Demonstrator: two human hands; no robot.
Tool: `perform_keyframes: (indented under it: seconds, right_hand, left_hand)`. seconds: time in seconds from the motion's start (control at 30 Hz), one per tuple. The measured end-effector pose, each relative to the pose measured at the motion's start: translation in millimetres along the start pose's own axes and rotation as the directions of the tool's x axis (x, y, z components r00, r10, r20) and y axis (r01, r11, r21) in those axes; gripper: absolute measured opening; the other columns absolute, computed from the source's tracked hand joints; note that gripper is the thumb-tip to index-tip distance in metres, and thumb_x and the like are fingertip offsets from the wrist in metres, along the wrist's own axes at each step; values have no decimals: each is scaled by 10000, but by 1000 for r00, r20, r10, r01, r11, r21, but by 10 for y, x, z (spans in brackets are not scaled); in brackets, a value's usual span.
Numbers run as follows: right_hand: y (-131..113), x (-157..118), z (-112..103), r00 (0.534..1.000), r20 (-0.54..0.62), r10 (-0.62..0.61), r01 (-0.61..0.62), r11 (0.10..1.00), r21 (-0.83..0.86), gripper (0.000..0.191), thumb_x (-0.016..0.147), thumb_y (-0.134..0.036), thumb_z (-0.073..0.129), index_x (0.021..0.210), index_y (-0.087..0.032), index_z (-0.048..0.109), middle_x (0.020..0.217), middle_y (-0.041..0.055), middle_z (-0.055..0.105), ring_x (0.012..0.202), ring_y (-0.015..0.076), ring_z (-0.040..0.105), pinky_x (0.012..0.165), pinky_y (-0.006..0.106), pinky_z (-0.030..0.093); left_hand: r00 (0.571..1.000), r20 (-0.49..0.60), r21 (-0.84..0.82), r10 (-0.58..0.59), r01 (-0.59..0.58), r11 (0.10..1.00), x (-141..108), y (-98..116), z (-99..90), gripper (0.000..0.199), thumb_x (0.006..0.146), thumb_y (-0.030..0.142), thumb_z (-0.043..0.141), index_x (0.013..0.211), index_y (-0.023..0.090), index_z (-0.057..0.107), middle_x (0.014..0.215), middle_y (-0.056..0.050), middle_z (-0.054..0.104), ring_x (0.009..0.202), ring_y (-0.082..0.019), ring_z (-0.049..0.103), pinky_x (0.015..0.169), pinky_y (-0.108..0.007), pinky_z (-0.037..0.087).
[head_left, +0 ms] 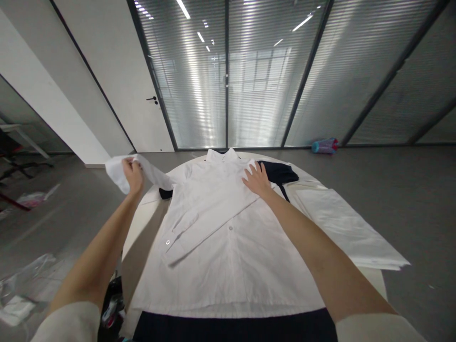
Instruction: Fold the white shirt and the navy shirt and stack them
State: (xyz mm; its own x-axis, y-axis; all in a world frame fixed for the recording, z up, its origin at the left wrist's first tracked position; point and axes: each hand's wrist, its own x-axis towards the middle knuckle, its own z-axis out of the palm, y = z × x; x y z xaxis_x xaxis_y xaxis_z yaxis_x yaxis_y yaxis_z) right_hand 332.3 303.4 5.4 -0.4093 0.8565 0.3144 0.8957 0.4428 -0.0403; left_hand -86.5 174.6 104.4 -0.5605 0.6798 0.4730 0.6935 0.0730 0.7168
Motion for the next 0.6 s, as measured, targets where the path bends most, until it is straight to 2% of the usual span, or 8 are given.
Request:
perform_keyframes:
  seconds: [0.1, 0.17, 0.2, 0.27, 0.33, 0.37, 0.47, 0.6]
  right_hand:
    - [-175, -1, -198, 998, 26, 53, -59, 926, 374, 517, 998, -477, 397, 1434, -212, 482, 1449, 140, 523, 1373, 327, 437, 1155, 529, 305]
    - [-246, -17, -346, 974, 151, 169, -226, 666, 711, 550, 1015, -549, 323, 1462, -237, 398, 1305, 133, 626, 1131, 272, 646, 1002, 456, 499]
    - [-252, -39, -416, 950, 235, 208, -308, 476, 824, 581, 1017, -588, 266, 1479, -244, 343, 1251, 128, 652, 1021, 247, 694, 911, 425, 557]
    - [-199, -116, -531, 889, 395, 232, -432, 132, 892, 656, 998, -663, 170, 1494, -245, 264, 1189, 137, 670, 888, 230, 726, 768, 392, 606]
    - [-89, -221, -591, 823, 510, 251, -525, -12, 851, 697, 975, -710, 176, 1467, -231, 295, 1131, 152, 679, 825, 235, 730, 684, 381, 617]
    - [-30, -274, -597, 792, 546, 272, -567, -2, 824, 681, 971, -712, 237, 1433, -223, 346, 1093, 151, 684, 792, 232, 727, 655, 375, 618]
    - [85, -376, -549, 753, 562, 343, -633, 143, 761, 534, 934, -602, 547, 1284, -202, 496, 998, 117, 694, 693, 186, 694, 597, 326, 606]
    - [73, -306, -500, 746, 527, 407, -645, 242, 725, 456, 905, -534, 633, 1186, -183, 564, 932, 105, 704, 634, 168, 662, 523, 280, 563]
  left_hand:
    - [956, 97, -52, 275, -271, 961, -174, 456, 339, 309, 1021, 229, 362, 1280, 90, 459, 1204, -88, 596, 1098, -163, 580, 943, -306, 449]
    - [858, 246, -89, 451, -443, 892, -439, 623, 594, 254, 937, 261, 571, 1155, 133, 595, 1159, -51, 645, 1120, -181, 588, 1020, -313, 419]
    - [755, 353, -110, 552, -553, 826, -591, 659, 711, 226, 909, 250, 613, 1108, 147, 636, 1114, -52, 670, 1107, -198, 603, 1034, -331, 417]
    - [424, 568, -179, 706, -773, 609, -884, 655, 889, 252, 927, 205, 566, 1160, 164, 653, 1107, -85, 688, 1079, -227, 628, 1031, -378, 425]
    - [143, 685, -260, 714, -868, 424, -1113, 586, 975, 400, 965, 154, 458, 1349, 196, 562, 1187, -105, 675, 1082, -230, 636, 1012, -391, 437]
    - [93, 708, -275, 700, -877, 394, -1194, 545, 982, 471, 973, 135, 423, 1433, 218, 484, 1215, -100, 669, 1084, -223, 638, 1001, -383, 445]
    - [153, 705, -238, 692, -868, 435, -1310, 439, 897, 554, 979, 127, 387, 1523, 225, 346, 1229, -97, 667, 1097, -216, 635, 979, -373, 465]
    - [286, 643, -164, 710, -855, 493, -1329, 316, 675, 349, 968, 160, 418, 1249, 181, 624, 1155, -116, 676, 1074, -231, 628, 957, -382, 479]
